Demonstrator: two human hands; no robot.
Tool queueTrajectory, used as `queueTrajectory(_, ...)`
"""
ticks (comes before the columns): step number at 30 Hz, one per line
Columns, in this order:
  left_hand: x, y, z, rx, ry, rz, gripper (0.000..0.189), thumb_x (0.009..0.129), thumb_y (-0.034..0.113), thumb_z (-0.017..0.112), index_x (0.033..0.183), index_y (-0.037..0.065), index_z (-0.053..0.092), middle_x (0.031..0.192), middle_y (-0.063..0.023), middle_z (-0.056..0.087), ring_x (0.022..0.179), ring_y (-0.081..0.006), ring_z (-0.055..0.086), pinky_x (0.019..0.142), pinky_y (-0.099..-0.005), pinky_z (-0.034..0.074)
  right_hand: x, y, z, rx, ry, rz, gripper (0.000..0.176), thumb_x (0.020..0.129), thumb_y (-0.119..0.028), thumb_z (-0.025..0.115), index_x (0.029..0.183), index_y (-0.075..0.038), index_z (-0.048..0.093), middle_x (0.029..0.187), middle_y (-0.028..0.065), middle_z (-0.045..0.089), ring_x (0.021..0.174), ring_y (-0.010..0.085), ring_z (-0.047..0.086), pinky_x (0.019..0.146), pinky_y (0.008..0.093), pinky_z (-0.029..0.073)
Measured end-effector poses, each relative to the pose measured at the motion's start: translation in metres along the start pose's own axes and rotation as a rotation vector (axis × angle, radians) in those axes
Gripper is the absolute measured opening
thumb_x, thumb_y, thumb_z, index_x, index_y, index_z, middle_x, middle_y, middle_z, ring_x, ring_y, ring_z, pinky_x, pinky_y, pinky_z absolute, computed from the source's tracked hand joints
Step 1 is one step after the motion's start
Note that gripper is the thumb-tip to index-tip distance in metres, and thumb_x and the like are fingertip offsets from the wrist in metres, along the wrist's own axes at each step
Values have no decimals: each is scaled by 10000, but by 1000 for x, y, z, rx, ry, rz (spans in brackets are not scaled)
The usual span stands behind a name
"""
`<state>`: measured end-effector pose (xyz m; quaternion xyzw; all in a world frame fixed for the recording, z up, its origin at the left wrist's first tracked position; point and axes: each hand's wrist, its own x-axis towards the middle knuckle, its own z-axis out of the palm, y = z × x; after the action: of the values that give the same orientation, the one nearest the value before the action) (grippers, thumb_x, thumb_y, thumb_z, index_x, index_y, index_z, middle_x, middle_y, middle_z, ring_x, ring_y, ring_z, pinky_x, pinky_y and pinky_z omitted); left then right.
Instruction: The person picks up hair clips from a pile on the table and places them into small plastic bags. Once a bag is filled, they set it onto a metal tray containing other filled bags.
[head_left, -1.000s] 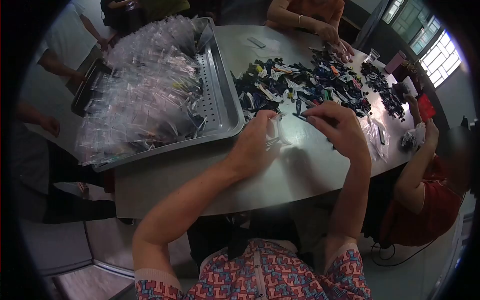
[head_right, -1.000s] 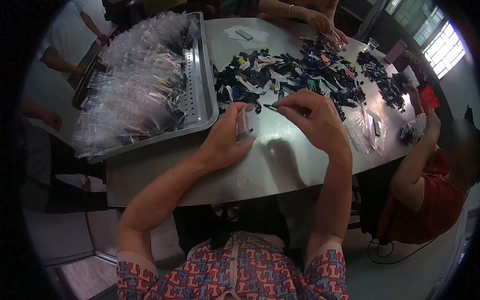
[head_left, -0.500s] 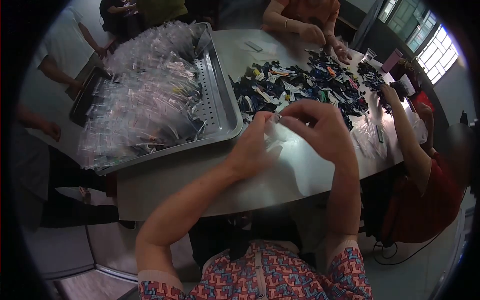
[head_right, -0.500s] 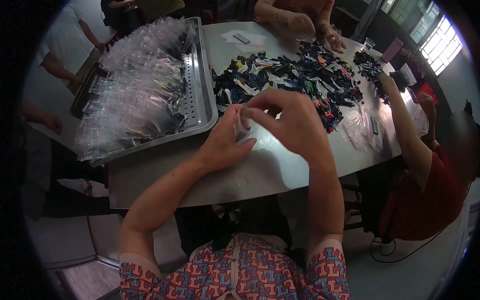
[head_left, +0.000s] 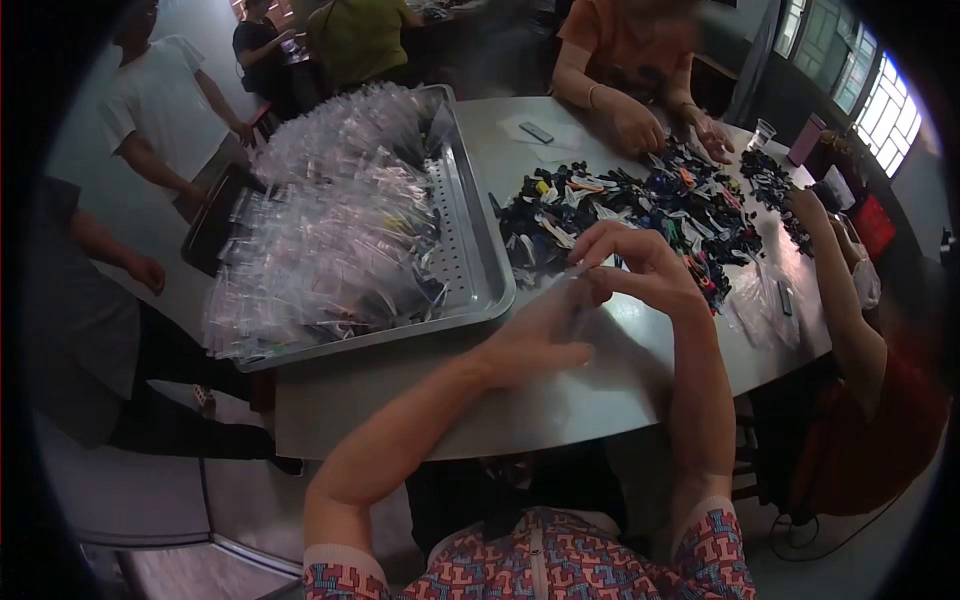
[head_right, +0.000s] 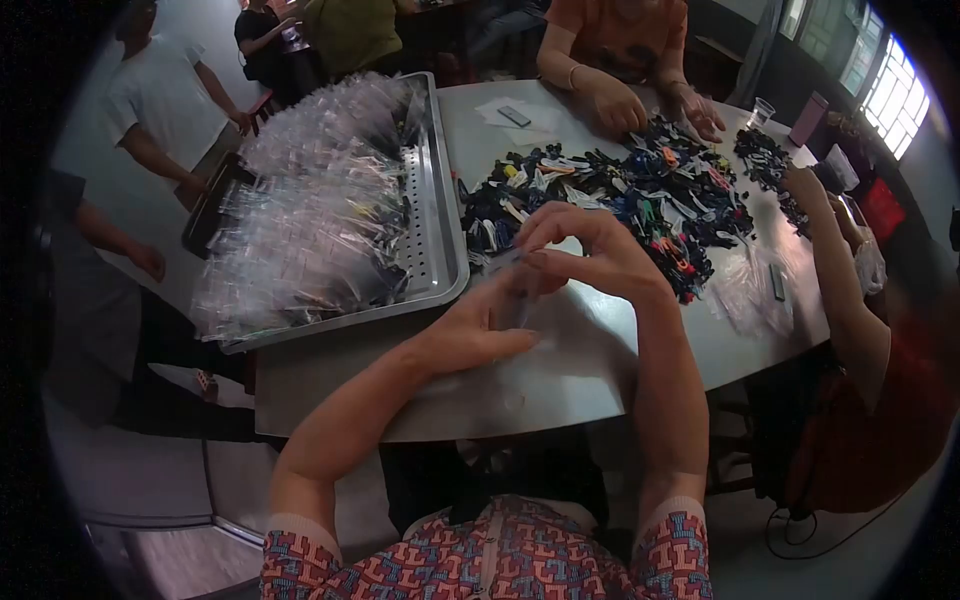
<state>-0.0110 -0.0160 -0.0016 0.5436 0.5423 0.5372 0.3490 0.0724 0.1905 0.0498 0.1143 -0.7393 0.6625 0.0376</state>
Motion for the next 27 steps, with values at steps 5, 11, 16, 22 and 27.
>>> queueTrajectory(5, 6, 14, 9, 121, 472, 126, 618, 840, 238, 762, 1316, -11, 456, 1210, -139, 571, 1147, -221, 556, 987, -358, 438, 3, 15, -1, -154, 156, -143, 96, 903, -82, 696, 947, 4, 695, 891, 26, 681, 875, 95, 608, 796, 253, 480)
queueTrajectory(11, 0, 46, -14, 275, 691, 70, 173, 923, 98, 692, 1054, -2, 642, 926, -59, 674, 865, -117, 651, 767, -265, 525, 8, 32, 5, -193, 230, -208, 111, 937, -86, 675, 1005, -1, 699, 941, 20, 699, 901, 87, 617, 804, 253, 492)
queueTrajectory(16, 5, 52, -68, 494, 1025, 106, 156, 912, 95, 681, 1012, -12, 627, 828, -106, 709, 711, -156, 689, 657, -308, 538, 9, 29, 8, -10, 366, -183, 186, 1010, -132, 593, 1091, 11, 678, 1022, 60, 707, 976, 115, 636, 912, 277, 487)
queueTrajectory(22, -1, 26, -115, 971, 1228, 9, 203, 877, 25, 631, 1062, -4, 553, 937, -180, 698, 820, -346, 710, 699, -420, 565, 11, 40, 3, -4, 419, -208, 198, 1010, -147, 598, 1055, 22, 690, 962, 50, 707, 929, 102, 632, 899, 270, 483)
queueTrajectory(27, -11, 32, -107, 1368, 1146, -255, 220, 843, 4, 623, 1042, 15, 529, 1112, -193, 613, 937, -409, 658, 797, -495, 541, 12, 46, -1, -53, 437, -158, 201, 1006, -161, 602, 1023, 16, 695, 953, 55, 710, 935, 113, 636, 892, 272, 494)
